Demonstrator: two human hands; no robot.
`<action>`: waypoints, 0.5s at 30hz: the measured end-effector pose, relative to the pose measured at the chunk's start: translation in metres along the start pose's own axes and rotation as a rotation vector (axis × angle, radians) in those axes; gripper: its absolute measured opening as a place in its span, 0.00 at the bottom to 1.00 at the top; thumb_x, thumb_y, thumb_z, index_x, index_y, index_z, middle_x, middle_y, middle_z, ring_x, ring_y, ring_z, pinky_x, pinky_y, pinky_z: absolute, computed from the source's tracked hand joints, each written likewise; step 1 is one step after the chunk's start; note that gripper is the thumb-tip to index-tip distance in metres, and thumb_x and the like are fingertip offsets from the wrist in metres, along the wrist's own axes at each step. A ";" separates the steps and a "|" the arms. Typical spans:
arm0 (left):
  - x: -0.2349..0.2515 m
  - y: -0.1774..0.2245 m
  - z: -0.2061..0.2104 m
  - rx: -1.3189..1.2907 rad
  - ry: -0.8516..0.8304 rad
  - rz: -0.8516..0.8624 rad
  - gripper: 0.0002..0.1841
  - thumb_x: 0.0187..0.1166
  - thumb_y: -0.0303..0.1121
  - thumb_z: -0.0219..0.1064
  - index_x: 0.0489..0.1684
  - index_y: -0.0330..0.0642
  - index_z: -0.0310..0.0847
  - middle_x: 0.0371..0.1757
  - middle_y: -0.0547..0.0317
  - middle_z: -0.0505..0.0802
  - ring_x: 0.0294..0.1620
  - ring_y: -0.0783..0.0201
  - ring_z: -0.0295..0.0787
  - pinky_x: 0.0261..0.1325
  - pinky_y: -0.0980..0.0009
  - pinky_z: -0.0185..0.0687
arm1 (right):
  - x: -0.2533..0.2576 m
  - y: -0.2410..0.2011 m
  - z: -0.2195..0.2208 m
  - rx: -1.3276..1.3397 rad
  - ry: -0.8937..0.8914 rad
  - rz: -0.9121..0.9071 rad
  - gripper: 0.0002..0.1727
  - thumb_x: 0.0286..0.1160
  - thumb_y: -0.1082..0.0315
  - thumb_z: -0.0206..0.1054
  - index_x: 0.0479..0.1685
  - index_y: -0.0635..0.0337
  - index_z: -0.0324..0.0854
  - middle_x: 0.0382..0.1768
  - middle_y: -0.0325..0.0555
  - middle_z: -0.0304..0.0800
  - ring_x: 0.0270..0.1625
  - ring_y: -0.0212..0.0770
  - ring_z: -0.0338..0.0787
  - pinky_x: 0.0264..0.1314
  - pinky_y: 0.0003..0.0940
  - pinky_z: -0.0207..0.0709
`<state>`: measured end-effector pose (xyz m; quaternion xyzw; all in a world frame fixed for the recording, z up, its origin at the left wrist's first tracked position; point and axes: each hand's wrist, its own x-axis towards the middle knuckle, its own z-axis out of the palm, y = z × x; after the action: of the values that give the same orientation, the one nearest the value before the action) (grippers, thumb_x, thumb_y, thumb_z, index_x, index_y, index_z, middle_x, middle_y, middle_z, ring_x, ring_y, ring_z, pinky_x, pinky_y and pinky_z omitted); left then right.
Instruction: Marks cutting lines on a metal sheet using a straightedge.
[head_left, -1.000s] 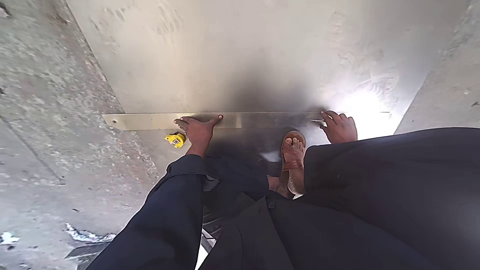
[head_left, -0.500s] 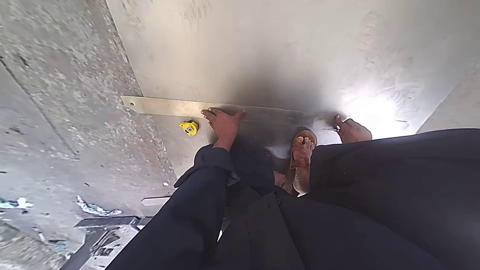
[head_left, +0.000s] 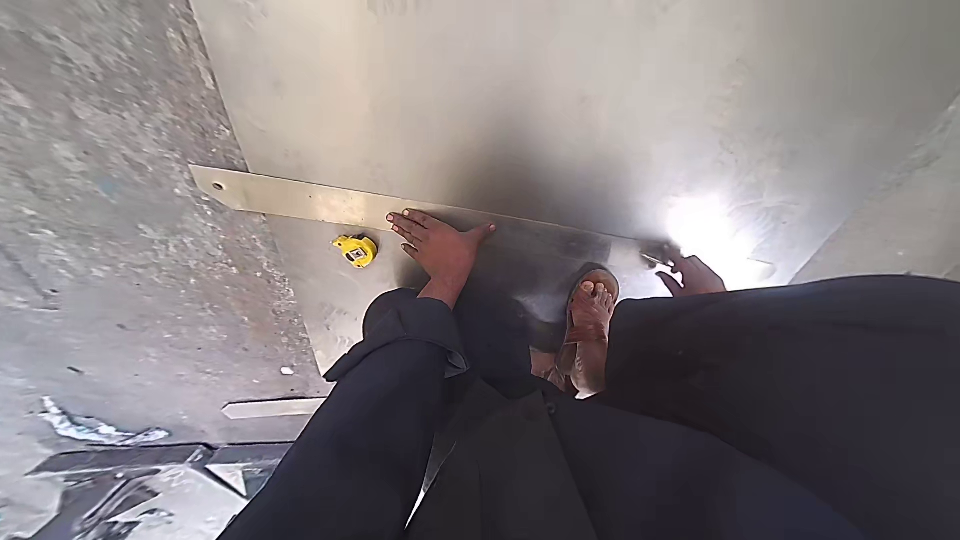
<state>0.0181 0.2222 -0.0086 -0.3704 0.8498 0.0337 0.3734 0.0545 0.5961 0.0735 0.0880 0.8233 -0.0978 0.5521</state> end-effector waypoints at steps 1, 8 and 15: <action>0.001 0.002 -0.002 0.005 -0.008 -0.007 0.89 0.35 0.80 0.81 0.91 0.18 0.28 0.94 0.25 0.33 0.97 0.35 0.32 0.91 0.38 0.44 | 0.019 0.049 0.041 0.042 0.382 -0.234 0.22 0.87 0.67 0.62 0.73 0.70 0.81 0.47 0.71 0.90 0.47 0.66 0.91 0.54 0.57 0.83; -0.005 0.001 -0.007 0.009 -0.021 -0.020 0.87 0.35 0.79 0.81 0.92 0.21 0.34 0.94 0.25 0.37 0.97 0.34 0.32 0.92 0.37 0.41 | 0.066 0.010 -0.083 -0.159 0.181 -0.721 0.18 0.90 0.71 0.58 0.72 0.59 0.84 0.50 0.62 0.93 0.50 0.64 0.94 0.52 0.68 0.83; -0.001 0.010 -0.013 -0.004 -0.095 -0.084 0.88 0.33 0.77 0.83 0.92 0.22 0.32 0.94 0.25 0.34 0.97 0.34 0.32 0.93 0.40 0.41 | 0.112 -0.236 -0.099 -0.583 0.140 -1.203 0.16 0.91 0.61 0.54 0.60 0.55 0.86 0.44 0.56 0.93 0.48 0.62 0.93 0.47 0.62 0.82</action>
<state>0.0036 0.2257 -0.0012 -0.4045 0.8148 0.0374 0.4137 -0.1358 0.3979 0.0217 -0.5329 0.7553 -0.1562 0.3481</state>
